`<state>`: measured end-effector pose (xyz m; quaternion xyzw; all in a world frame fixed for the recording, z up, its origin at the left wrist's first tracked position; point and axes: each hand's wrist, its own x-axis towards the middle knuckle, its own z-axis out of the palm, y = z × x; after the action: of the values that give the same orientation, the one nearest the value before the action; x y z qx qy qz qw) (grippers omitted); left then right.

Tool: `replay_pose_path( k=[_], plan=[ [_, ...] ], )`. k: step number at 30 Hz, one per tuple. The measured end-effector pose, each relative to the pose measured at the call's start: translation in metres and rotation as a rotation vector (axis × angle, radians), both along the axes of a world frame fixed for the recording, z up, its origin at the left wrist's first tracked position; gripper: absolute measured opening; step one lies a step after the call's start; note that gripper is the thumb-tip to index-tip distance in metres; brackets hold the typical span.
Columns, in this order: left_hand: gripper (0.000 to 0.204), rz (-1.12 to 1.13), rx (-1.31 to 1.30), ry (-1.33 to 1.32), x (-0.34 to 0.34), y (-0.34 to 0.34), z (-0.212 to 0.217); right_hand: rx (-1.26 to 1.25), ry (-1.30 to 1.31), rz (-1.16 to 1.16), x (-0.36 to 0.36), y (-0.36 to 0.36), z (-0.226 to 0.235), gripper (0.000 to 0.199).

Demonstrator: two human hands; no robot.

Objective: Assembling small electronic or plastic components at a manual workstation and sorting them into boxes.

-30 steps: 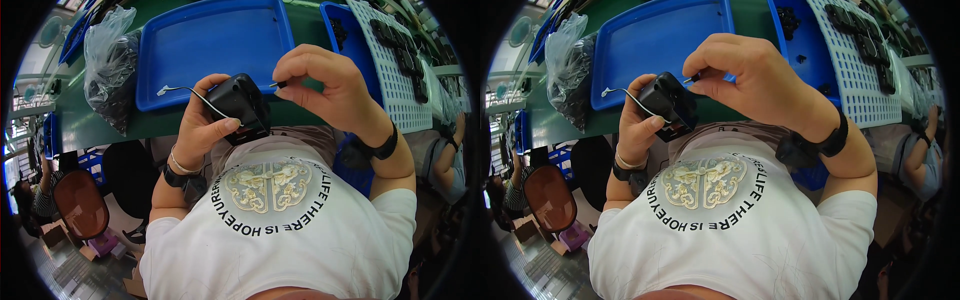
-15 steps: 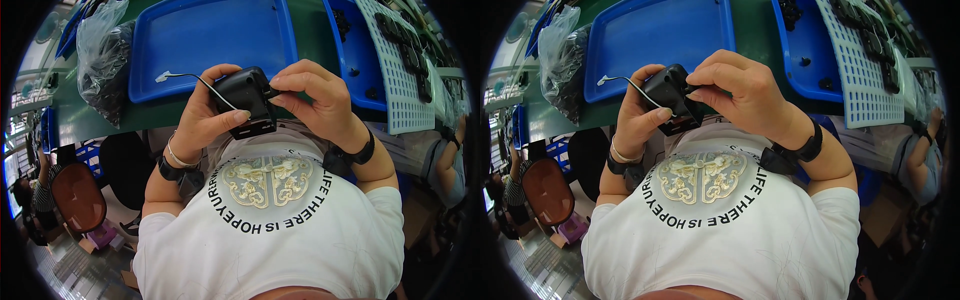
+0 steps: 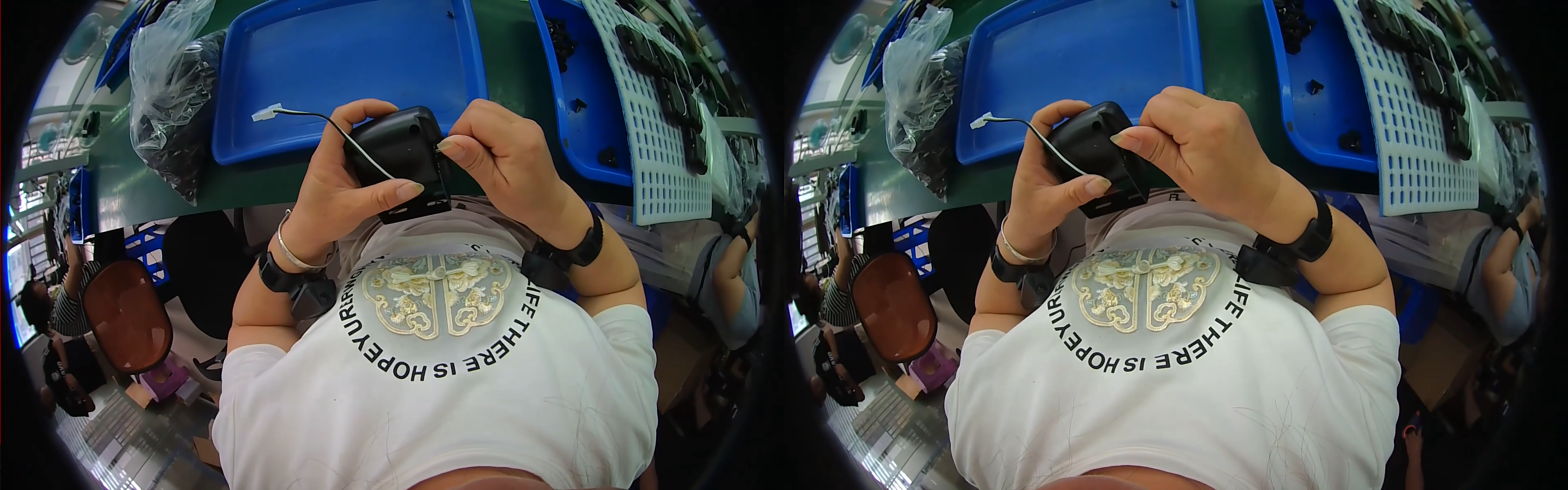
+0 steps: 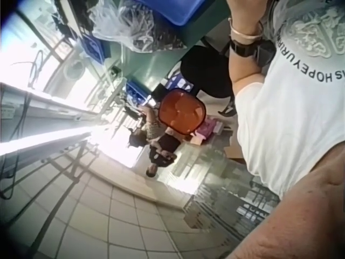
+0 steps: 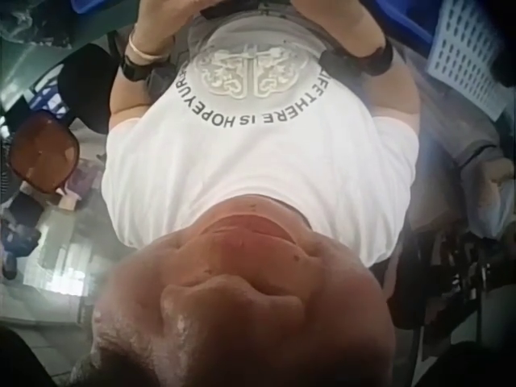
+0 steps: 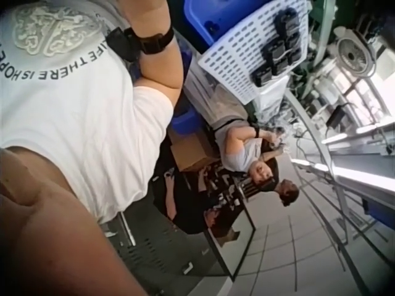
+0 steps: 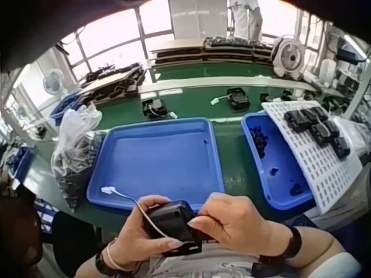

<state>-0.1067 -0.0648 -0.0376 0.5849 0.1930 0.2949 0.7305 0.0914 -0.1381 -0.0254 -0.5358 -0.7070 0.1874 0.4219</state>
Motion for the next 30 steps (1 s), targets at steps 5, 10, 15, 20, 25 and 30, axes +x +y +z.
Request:
replay_pose_path(
  k=[5,10,15,20,25,30],
  plan=[
    [0.064,0.026,-0.024,0.026,0.004,-0.002,0.002,-0.127,0.481,-0.096,-0.013,-0.002,-0.004,0.021],
    [0.061,0.044,-0.031,0.057,0.003,-0.001,0.001,-0.174,0.404,-0.026,-0.008,-0.004,-0.002,0.02],
    [0.058,0.062,-0.04,0.014,0.002,0.0,0.001,0.039,0.122,0.018,-0.005,-0.003,0.002,0.018],
    [0.058,0.071,0.041,0.007,0.003,0.0,-0.002,-0.129,0.018,0.009,0.003,-0.002,0.006,0.017],
    [0.057,0.073,0.01,0.022,0.003,0.003,-0.002,0.087,0.227,-0.046,-0.012,0.002,-0.003,0.029],
    [0.057,0.083,0.001,0.012,0.003,0.002,-0.001,-0.235,-0.075,0.003,0.0,-0.001,0.005,0.022]
  ],
)
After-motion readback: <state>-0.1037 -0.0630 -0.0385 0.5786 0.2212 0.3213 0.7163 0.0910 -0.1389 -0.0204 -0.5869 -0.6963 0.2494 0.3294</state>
